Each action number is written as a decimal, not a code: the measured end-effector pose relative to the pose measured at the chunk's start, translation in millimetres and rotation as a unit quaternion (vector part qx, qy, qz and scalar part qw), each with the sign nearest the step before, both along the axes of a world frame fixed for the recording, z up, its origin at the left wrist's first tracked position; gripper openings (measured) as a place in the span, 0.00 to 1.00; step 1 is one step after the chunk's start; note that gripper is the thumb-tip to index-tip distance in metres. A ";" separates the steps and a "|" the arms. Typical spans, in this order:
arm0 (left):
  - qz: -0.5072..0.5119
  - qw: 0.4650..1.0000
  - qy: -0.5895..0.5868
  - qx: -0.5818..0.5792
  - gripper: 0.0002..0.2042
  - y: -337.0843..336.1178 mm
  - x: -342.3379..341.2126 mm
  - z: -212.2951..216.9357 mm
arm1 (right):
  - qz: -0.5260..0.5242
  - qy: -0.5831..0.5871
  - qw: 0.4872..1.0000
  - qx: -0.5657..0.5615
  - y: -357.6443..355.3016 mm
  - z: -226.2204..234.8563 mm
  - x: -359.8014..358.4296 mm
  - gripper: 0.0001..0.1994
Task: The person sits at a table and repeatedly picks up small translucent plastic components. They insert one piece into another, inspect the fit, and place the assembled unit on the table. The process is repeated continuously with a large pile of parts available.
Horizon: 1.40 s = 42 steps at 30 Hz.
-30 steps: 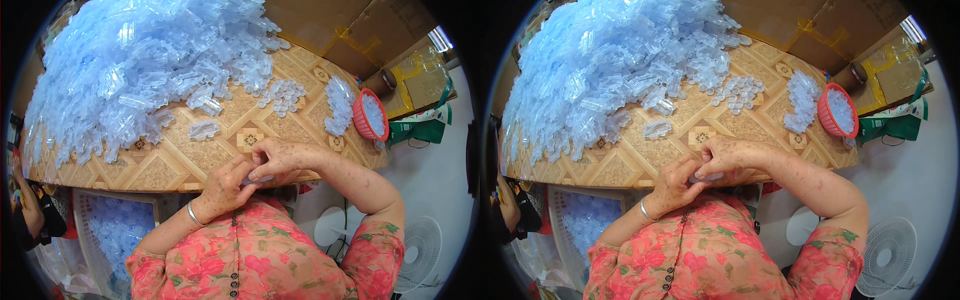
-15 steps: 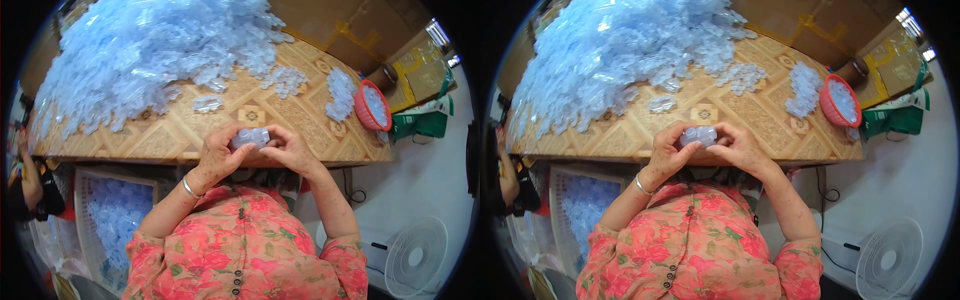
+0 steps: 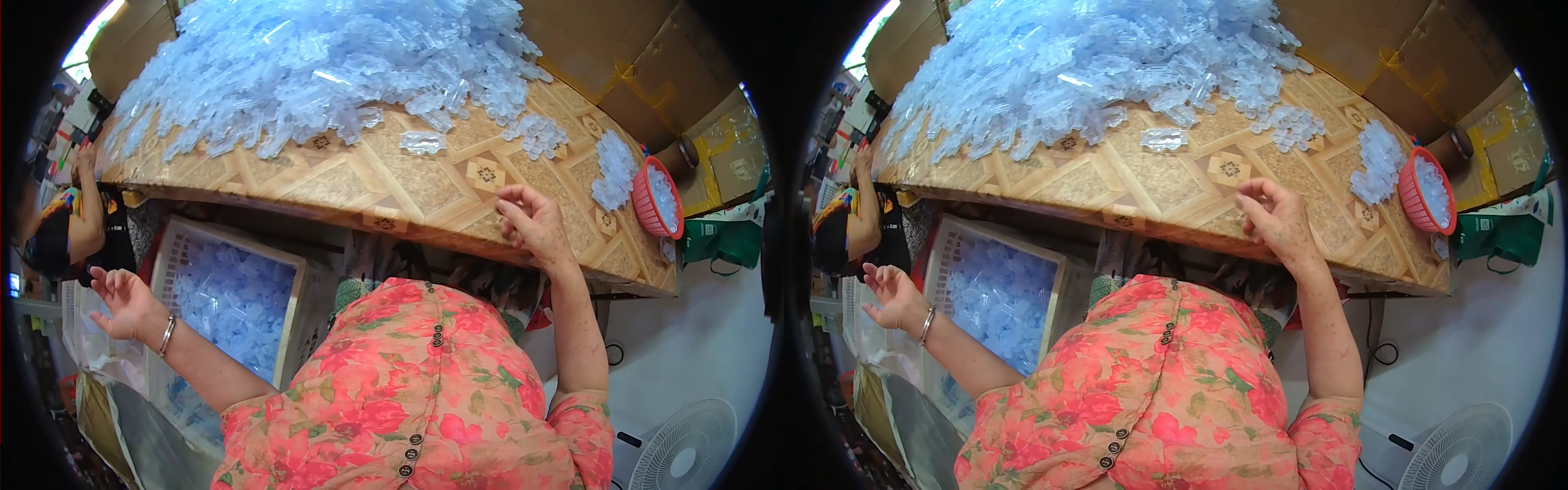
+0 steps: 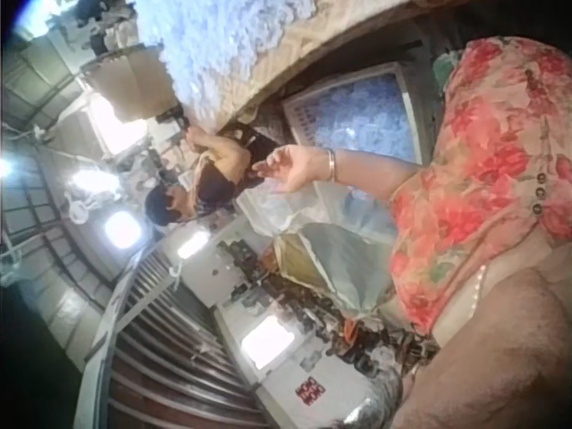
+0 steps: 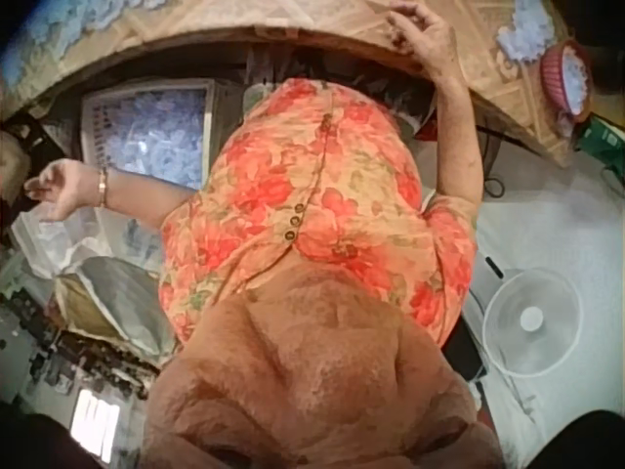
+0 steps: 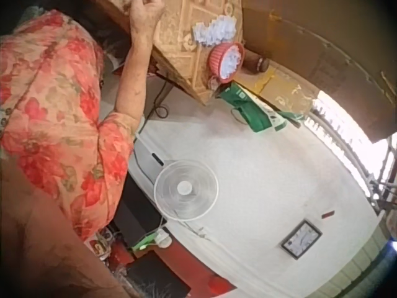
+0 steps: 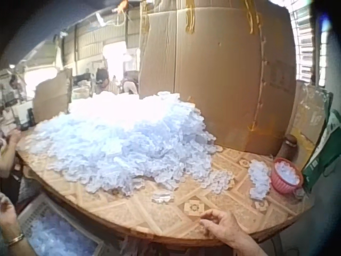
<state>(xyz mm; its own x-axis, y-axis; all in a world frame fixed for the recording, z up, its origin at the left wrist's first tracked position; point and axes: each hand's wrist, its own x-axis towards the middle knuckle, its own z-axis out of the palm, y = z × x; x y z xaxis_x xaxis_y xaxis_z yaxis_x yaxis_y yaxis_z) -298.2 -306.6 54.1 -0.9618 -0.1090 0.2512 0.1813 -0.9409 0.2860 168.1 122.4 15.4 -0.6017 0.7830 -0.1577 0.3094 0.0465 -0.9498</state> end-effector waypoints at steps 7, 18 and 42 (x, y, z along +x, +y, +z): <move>-0.138 0.975 0.039 -0.170 0.17 100.0 69.0 1.8 | 0.030 -0.063 0.896 0.439 8.9 5.5 -91.4 0.16; -0.194 0.689 0.408 -0.567 0.17 287.4 203.8 -31.1 | 0.097 0.009 0.937 0.335 -0.1 2.8 -64.9 0.06; -0.708 0.648 0.027 -0.279 0.22 334.2 301.6 -36.0 | -0.304 -0.322 0.750 0.491 80.6 -19.9 127.6 0.16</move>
<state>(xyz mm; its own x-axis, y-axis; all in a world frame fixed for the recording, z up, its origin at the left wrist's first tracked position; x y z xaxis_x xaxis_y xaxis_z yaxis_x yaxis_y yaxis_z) 3.4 27.6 18.0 0.0144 0.9956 -0.0923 -0.7273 0.0738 0.6824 295.6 203.0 -4.6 -0.1327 0.8102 0.5710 0.9372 0.2901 -0.1938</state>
